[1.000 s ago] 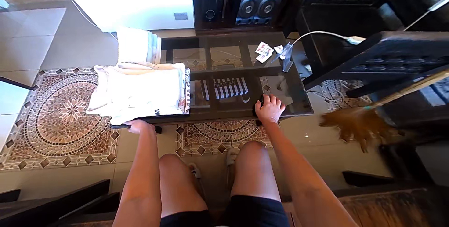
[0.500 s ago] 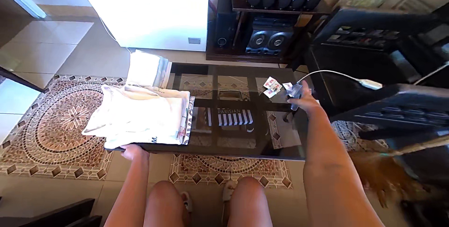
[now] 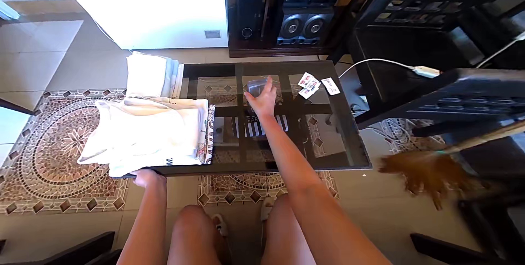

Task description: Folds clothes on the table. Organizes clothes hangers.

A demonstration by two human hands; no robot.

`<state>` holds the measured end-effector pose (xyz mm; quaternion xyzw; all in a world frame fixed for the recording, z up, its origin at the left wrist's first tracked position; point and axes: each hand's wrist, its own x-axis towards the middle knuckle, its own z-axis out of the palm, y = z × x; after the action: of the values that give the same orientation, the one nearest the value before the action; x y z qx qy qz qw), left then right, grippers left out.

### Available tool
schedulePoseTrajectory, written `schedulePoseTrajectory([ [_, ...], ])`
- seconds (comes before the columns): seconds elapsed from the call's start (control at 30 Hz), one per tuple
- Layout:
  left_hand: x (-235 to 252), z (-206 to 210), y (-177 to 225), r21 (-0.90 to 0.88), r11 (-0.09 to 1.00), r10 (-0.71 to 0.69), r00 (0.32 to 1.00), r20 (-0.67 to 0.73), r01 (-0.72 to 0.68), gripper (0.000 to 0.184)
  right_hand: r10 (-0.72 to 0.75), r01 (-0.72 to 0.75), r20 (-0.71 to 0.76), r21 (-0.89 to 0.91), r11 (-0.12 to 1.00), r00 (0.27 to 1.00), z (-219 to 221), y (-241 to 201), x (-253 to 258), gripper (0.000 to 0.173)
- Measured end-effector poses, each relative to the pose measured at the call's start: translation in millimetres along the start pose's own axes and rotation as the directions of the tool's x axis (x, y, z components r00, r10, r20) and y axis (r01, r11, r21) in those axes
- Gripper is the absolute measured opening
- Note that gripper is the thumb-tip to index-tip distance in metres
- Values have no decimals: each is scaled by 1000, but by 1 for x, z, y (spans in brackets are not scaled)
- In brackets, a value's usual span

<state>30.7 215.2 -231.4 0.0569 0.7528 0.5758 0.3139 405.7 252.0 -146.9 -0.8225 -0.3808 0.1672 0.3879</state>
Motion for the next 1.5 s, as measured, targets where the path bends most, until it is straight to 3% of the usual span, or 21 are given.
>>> schedulePoseTrajectory([
  [0.13,2,-1,-1,-6,1000,-6,1000,-1,6,62,38,-35,48,-56,998,998,20,-8,22,111],
  [0.3,0,-1,-3,11,1000,-13,1000,-6,13,63,10,8,115,-158,987,993,8,2,29,119],
  [0.4,0,-4,-4,-24,1000,-4,1000,5,4,63,-185,187,38,-347,919,982,-10,24,34,94],
  [0.47,2,-4,-6,-25,1000,16,1000,12,-16,64,-247,196,-74,-415,889,966,-34,44,57,77],
  [0.53,2,-5,-8,9,1000,22,1000,9,-23,64,-156,80,-143,-431,899,977,-63,67,84,75],
  [0.6,3,-5,-8,32,999,17,1000,-9,-16,64,19,-99,-201,-395,913,979,-90,89,108,90],
  [0.7,-2,-4,-5,33,999,1,1000,-23,-1,64,348,-405,-227,-298,865,910,-115,108,138,115],
  [0.8,0,-3,-6,-1,1000,15,1000,-16,-15,63,492,-527,-189,-271,806,850,-117,113,154,118],
  [0.87,1,-4,-7,-10,1000,23,1000,-3,-23,62,461,-484,-148,-313,818,875,-109,109,152,109],
  [1.0,2,-5,-7,0,1000,24,1000,1,-24,63,338,-350,-106,-415,840,935,-85,92,137,60],
  [1.03,1,-4,-6,-1,1000,19,1000,-2,-19,63,326,-341,-107,-402,850,939,-80,85,131,57],
  [1.1,0,-6,-7,-9,1000,9,1000,2,-9,62,349,-357,-85,-333,873,933,-77,77,117,68],
  [1.2,3,-6,-7,-23,1000,9,1000,12,-9,63,357,-326,55,-296,898,932,-79,72,90,78],
  [1.3,0,-6,-6,-30,999,18,1000,12,-17,61,228,-183,155,-258,949,961,-76,79,70,58],
  [1.4,-2,-6,-4,-16,1000,23,1000,19,-23,61,40,-36,69,-65,997,997,-79,87,55,34],
  [1.5,-1,-5,-4,-4,1000,18,1000,22,-17,62,39,-8,-136,224,974,990,-89,84,44,38],
])
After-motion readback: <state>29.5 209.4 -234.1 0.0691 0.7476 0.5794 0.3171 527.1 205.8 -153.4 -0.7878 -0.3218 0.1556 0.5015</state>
